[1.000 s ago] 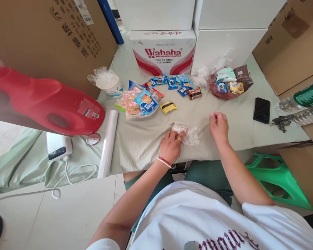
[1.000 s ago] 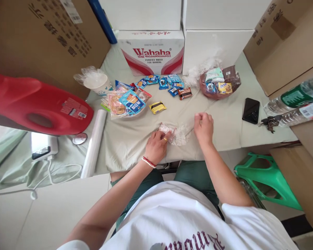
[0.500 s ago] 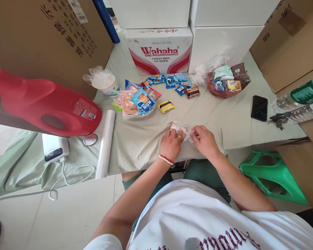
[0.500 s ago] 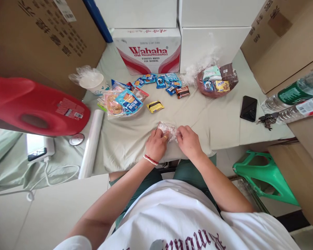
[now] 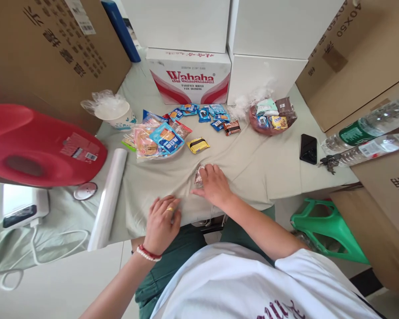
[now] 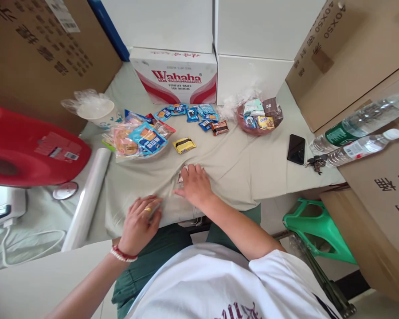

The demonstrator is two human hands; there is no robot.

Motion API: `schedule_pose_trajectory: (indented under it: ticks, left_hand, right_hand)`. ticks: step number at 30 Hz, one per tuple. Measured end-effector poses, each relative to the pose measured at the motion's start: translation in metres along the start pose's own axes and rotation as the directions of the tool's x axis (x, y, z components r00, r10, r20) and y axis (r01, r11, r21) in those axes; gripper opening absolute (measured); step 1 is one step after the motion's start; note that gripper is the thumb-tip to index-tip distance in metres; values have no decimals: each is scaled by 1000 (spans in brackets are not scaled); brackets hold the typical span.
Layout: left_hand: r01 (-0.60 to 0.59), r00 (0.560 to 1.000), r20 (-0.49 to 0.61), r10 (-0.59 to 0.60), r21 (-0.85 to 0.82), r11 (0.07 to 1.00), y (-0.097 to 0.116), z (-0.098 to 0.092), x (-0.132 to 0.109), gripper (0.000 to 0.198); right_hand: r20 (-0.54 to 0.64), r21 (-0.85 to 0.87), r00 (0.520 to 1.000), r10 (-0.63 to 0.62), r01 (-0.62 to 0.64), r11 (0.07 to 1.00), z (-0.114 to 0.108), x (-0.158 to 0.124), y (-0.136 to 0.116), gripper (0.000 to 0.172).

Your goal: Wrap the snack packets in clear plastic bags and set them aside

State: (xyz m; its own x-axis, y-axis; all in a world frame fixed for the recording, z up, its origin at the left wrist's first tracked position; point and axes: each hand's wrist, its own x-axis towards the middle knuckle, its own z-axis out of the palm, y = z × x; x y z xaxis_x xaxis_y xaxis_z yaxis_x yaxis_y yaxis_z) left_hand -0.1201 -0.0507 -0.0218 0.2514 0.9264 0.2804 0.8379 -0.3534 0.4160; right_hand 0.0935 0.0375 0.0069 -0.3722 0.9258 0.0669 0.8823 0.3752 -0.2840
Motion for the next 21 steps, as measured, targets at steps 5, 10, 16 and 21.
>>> schedule_pose_trajectory:
  ticks: [5,10,16,21]
  left_hand:
    - [-32,988,-148,49,120,992,-20,14,12,20]
    - [-75,961,-235,144,281,957,-12,27,18,17]
    - [-92,945,-266,191,343,935,-9,29,14,22]
    - [-79,949,-261,180,356,931,-10,32,15,22]
  right_hand:
    - [-75,-50,996,46,-50,998,1,-1,5,25]
    - [-301,215,946,118,-53,975,-33,5,67,31]
    - [-572,294,682,456,-348,890,-146,65,206,33]
    - [-580,261,554,597,-568,781,-218,140,276,41]
